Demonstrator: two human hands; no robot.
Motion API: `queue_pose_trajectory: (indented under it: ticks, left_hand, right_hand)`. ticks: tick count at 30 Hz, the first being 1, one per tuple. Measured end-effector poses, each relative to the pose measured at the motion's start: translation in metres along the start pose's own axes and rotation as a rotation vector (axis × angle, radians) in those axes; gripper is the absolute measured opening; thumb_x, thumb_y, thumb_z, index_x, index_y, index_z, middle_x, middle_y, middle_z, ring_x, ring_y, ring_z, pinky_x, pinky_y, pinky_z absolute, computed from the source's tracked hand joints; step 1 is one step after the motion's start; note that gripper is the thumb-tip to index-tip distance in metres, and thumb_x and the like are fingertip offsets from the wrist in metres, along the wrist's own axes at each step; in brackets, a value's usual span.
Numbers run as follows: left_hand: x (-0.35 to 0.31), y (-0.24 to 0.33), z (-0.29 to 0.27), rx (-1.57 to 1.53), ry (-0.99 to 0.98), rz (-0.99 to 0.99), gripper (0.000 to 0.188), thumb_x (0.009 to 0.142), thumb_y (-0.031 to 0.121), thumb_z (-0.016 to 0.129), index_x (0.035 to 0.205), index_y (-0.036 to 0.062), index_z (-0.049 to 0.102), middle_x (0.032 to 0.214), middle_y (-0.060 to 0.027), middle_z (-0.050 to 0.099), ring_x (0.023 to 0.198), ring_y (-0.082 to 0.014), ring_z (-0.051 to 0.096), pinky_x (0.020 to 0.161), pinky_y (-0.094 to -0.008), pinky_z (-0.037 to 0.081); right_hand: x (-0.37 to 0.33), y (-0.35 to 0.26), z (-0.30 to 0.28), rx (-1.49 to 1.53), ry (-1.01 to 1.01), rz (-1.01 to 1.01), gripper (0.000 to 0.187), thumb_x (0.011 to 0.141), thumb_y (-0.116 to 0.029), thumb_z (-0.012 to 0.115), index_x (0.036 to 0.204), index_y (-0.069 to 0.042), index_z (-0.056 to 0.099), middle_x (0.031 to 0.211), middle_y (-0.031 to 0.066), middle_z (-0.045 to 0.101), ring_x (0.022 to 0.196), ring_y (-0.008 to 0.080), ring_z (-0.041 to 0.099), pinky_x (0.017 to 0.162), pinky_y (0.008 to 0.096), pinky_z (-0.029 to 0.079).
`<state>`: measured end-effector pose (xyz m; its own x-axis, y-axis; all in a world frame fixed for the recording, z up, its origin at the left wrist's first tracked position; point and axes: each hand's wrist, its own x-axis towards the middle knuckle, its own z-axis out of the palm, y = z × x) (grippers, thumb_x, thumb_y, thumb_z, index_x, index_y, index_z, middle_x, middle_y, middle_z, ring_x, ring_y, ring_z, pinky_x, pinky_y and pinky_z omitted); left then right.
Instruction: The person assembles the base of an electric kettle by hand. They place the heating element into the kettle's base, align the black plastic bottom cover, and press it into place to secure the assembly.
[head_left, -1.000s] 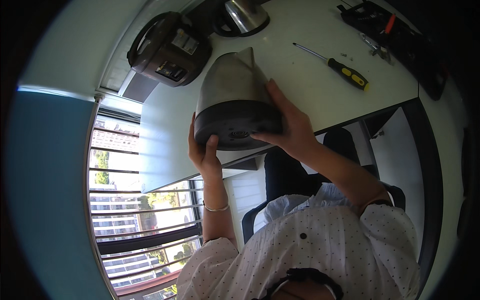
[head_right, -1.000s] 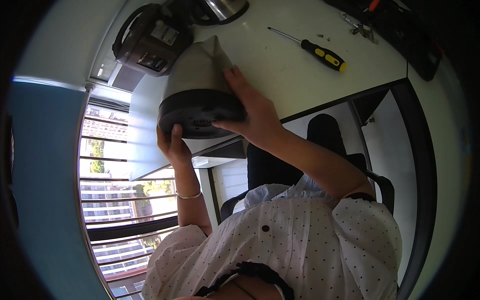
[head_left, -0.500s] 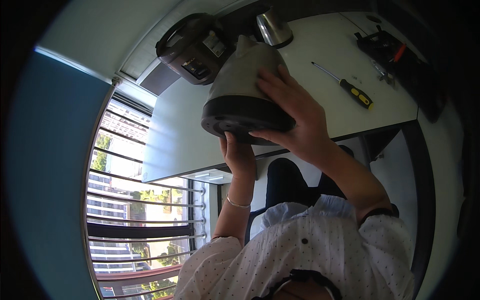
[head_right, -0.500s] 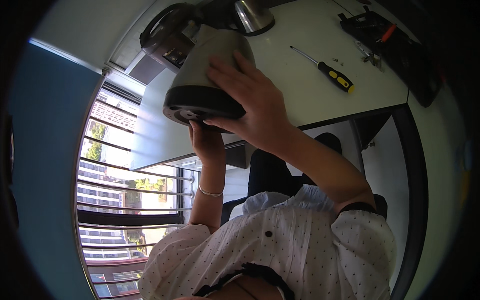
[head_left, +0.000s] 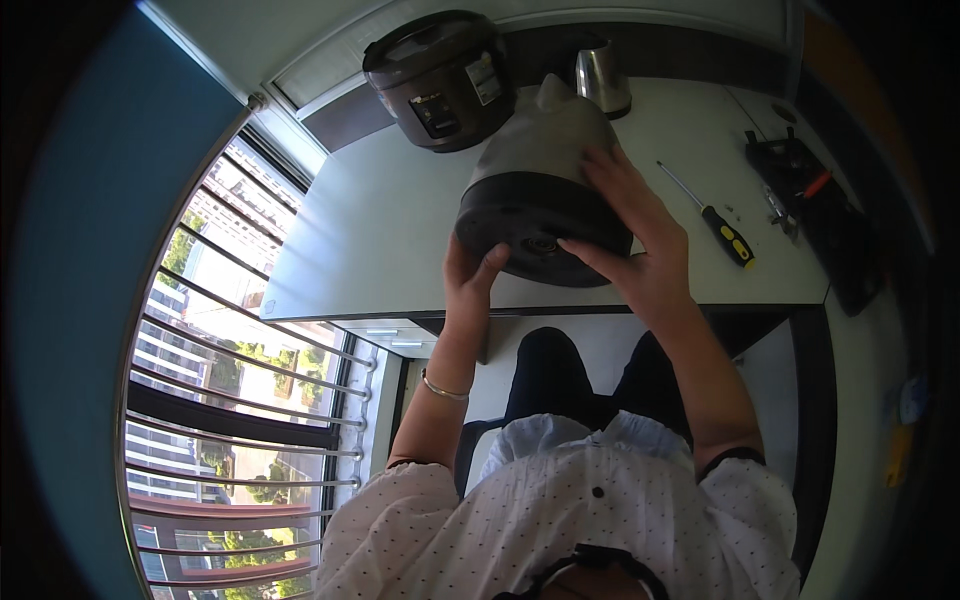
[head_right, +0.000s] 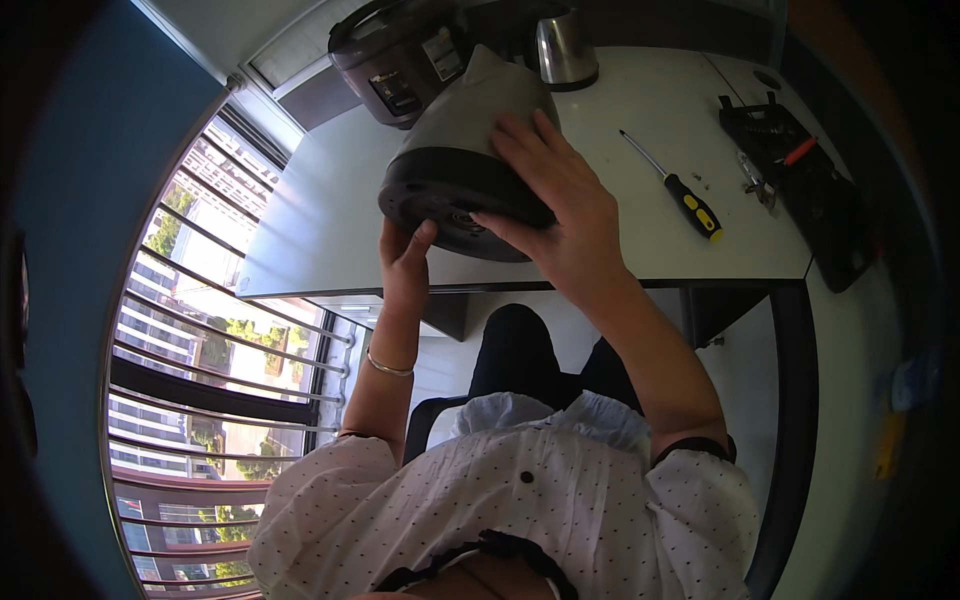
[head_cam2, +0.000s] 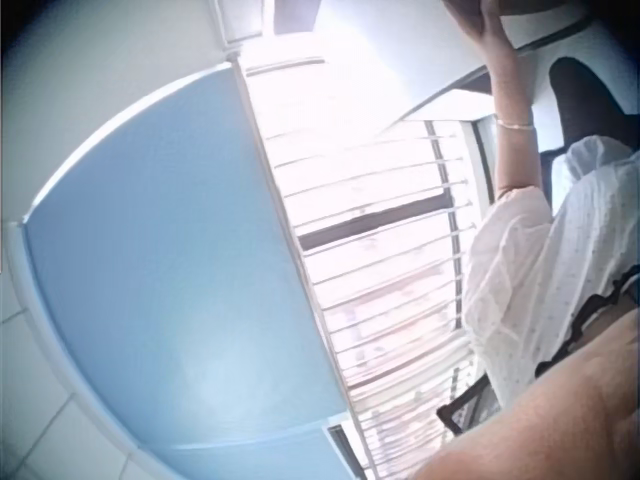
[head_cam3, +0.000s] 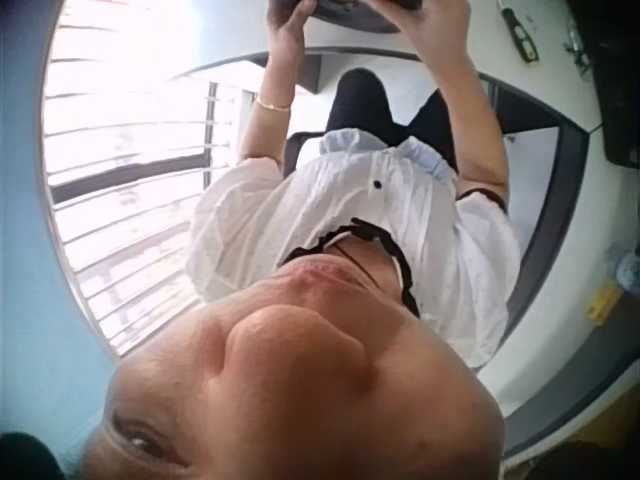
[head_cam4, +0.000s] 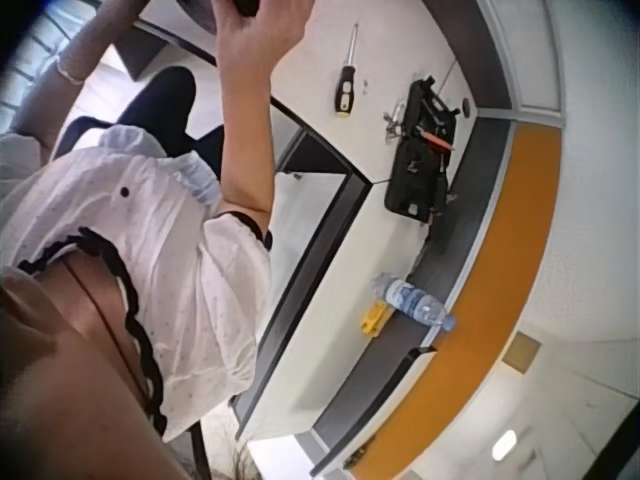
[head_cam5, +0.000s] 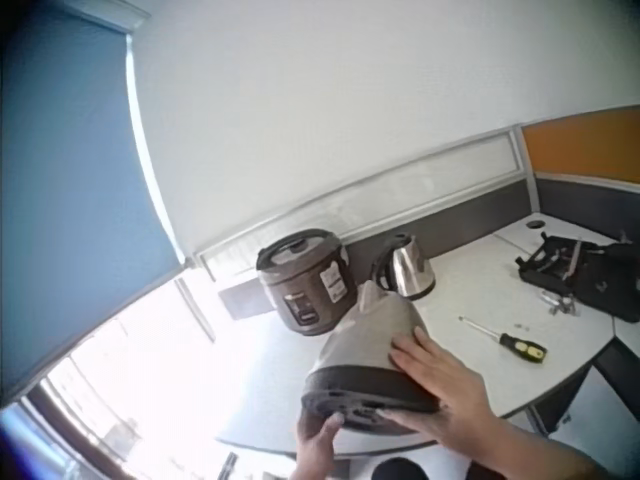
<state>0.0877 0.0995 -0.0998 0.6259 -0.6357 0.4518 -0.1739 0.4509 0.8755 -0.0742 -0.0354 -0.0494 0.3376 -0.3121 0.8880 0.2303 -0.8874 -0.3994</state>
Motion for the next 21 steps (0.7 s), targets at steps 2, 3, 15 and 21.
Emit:
queue_pose_trajectory:
  ticks: [2,3,15,21]
  left_hand:
    - [0.008,0.005,-0.007,0.070,-0.039,0.020,0.064,0.085,0.006,0.070,0.140,0.0016,0.038,0.123,-0.0136,0.057,0.113,-0.0209,0.054,0.100,-0.0328,0.041]
    - [0.010,0.008,-0.008,0.058,0.006,-0.006,0.071,0.082,0.003,0.072,0.143,0.0015,0.036,0.121,-0.0152,0.058,0.111,-0.0204,0.056,0.097,-0.0315,0.044]
    - [0.013,0.025,-0.024,0.278,-0.081,0.209,0.076,0.075,0.005,0.075,0.142,0.0001,0.039,0.126,-0.0164,0.056,0.114,-0.0233,0.055,0.098,-0.0323,0.044]
    - [0.001,-0.005,-0.044,0.120,0.077,0.075,0.065,0.086,0.026,0.069,0.139,-0.0013,0.042,0.121,-0.0146,0.056,0.114,-0.0223,0.054,0.094,-0.0305,0.046]
  right_hand:
    - [0.000,0.000,0.002,-0.001,-0.011,-0.002,0.064,0.064,-0.014,0.083,0.124,-0.005,0.060,0.132,0.0130,0.057,0.129,0.0362,0.047,0.102,0.0424,0.043]
    - [0.000,0.000,0.003,0.003,-0.017,-0.003,0.065,0.064,-0.013,0.083,0.124,-0.006,0.060,0.132,0.0131,0.056,0.129,0.0362,0.047,0.102,0.0423,0.043]
    - [0.005,-0.004,0.017,-0.001,-0.160,-0.097,0.071,0.059,-0.011,0.084,0.125,-0.008,0.059,0.134,0.0066,0.056,0.129,0.0329,0.047,0.104,0.0418,0.042]
    - [0.009,0.011,0.027,0.254,-0.276,0.008,0.084,0.058,-0.011,0.085,0.134,-0.010,0.050,0.143,0.0064,0.047,0.133,0.0287,0.043,0.108,0.0406,0.039]
